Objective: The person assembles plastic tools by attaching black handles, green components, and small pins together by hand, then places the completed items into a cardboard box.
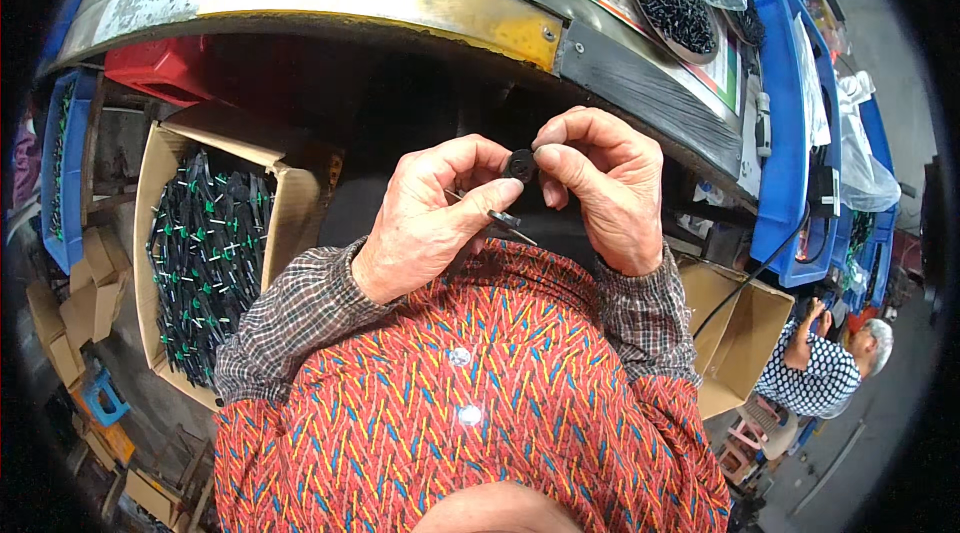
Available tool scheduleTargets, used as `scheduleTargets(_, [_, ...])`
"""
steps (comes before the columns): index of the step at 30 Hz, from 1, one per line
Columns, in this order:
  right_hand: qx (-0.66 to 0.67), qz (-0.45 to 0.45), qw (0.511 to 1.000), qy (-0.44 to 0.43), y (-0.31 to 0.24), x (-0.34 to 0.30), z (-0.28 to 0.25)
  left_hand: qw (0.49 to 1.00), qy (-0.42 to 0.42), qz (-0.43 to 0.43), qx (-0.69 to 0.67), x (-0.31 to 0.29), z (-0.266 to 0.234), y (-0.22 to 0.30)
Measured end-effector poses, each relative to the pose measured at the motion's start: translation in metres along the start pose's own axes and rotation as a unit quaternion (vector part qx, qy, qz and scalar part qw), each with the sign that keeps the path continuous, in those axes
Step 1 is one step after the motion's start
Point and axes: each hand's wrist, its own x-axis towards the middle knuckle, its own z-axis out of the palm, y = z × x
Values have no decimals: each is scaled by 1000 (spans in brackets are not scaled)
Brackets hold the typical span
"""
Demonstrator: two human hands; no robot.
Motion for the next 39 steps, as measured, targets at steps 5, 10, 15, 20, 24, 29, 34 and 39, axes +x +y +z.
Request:
scheduleTargets(5, [-16,10,1000,-2,0,1,0,999,11,-40,-24,-1,2,1])
scheduleTargets(10, [-51,25,998,-3,-4,1,3,995,47,70,56,2,3,-8])
scheduleTargets(15, [-146,5,989,-21,-7,2,3,995,48,55,72,2,1,-11])
scheduleTargets(20, [-235,-60,970,-7,2,2,3,991,57,72,93,1,2,-11])
scheduleTargets(24, [-265,-101,959,5,7,2,4,991,62,50,109,0,2,-11])
scheduleTargets(29, [-214,-47,976,2,6,1,7,991,64,59,101,3,0,-14])
scheduleTargets(34, [-163,-21,986,-8,12,2,7,992,67,46,101,5,-4,-21])
scheduleTargets(39, [-85,12,996,-7,22,0,6,994,76,42,62,7,-6,-25])
